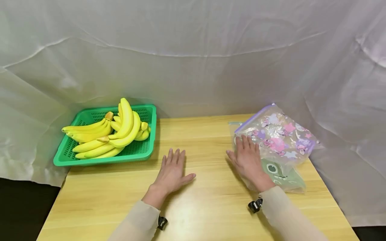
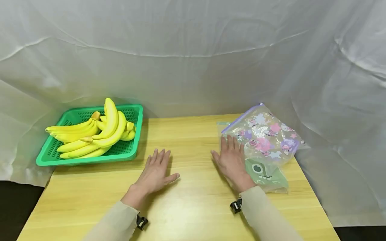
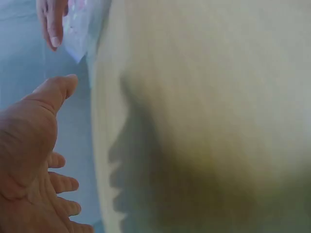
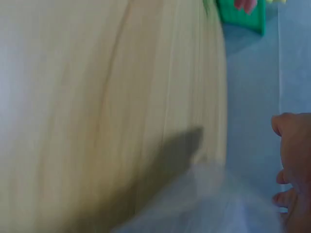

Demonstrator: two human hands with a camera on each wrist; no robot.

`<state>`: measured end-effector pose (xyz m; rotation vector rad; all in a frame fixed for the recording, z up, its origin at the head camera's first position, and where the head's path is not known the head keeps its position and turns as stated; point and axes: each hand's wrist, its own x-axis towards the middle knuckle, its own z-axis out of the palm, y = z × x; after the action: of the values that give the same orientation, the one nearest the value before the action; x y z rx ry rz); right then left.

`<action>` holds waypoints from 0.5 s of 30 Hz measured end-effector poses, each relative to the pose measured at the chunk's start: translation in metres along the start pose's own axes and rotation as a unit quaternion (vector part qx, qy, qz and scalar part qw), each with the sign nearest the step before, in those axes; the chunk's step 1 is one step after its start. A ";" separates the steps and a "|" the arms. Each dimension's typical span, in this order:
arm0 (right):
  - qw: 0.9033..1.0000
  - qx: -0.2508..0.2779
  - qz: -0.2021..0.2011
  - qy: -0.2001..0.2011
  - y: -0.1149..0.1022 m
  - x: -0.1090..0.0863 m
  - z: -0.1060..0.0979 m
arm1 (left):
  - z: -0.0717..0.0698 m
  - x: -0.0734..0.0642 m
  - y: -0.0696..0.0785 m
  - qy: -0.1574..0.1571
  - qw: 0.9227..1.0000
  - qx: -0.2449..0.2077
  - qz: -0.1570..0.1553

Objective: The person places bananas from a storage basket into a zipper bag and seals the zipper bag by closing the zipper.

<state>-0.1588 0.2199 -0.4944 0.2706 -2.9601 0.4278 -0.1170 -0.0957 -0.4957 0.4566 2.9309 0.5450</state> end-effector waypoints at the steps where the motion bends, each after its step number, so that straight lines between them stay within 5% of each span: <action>1: 1.000 -0.001 0.010 0.003 0.005 0.003 0.001 | 0.004 0.000 0.000 -0.005 1.000 -0.004 0.001; 7: 0.996 0.001 0.091 0.021 0.026 0.018 0.002 | 0.021 0.001 0.001 -0.015 1.000 -0.014 0.013; 15: 0.986 0.015 0.164 -0.021 0.035 0.031 -0.001 | 0.029 0.004 0.004 -0.013 1.000 -0.021 0.015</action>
<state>-0.1958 0.2485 -0.4976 -0.2115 -3.0472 0.5083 -0.1150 -0.0810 -0.5209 0.4993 2.8855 0.5996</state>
